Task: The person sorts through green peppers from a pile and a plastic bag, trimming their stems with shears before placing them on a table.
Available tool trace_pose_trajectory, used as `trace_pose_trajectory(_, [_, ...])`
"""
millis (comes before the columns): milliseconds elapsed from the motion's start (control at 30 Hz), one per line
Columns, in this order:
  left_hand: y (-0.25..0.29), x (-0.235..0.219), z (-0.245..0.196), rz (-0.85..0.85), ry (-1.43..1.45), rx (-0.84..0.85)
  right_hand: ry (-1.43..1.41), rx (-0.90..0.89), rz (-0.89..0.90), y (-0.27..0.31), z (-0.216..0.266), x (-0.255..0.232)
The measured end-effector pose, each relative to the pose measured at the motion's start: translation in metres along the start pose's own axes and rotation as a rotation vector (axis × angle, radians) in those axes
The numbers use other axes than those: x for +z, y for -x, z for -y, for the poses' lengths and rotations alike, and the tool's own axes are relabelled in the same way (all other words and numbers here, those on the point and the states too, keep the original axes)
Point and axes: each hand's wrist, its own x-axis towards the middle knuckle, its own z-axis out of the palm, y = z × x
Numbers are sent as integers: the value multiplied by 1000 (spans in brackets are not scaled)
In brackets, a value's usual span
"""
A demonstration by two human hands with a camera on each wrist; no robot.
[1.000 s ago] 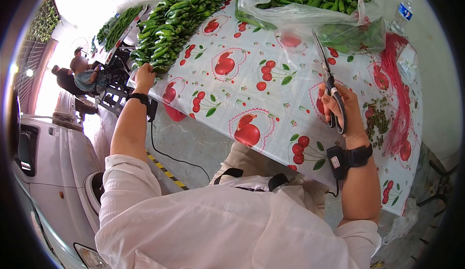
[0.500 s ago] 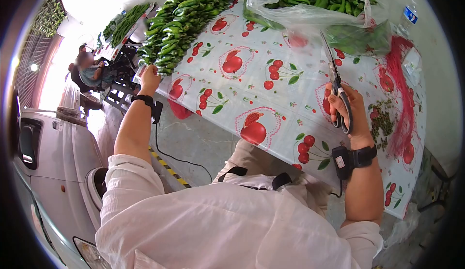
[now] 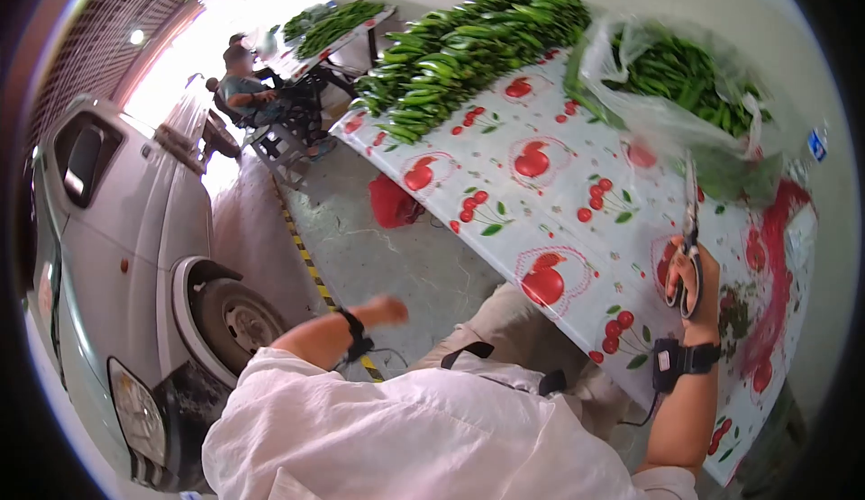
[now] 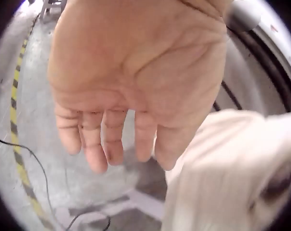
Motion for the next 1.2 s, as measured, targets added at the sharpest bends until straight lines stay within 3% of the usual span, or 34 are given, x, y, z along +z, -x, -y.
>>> trace_pose_trajectory(33, [29,12,-32,408,538,-296,-22,20,8,-1,-2,-1])
trace_pose_trajectory(100, [66,63,-56,651,543,-223,-9,35,-12,-2,-3,2])
trace_pose_trajectory(267, [77,126,-81,655,527,-207,41,67,-97,-3,-4,5])
trace_pose_trajectory(400, [69,147,-85,622,571,-211,131,146,-135,-5,4,13])
trace_pose_trajectory(600, [51,160,-88,636,641,-241,189,210,-32,-8,6,11])
trace_pose_trajectory(933, [71,107,-70,722,746,-398,61,507,-76,-30,23,8])
trace_pose_trajectory(1100, [65,77,-58,746,757,-427,235,637,-23,-34,28,12])
trace_pose_trajectory(1200, [52,62,-50,756,752,-436,254,627,-12,-37,28,13])
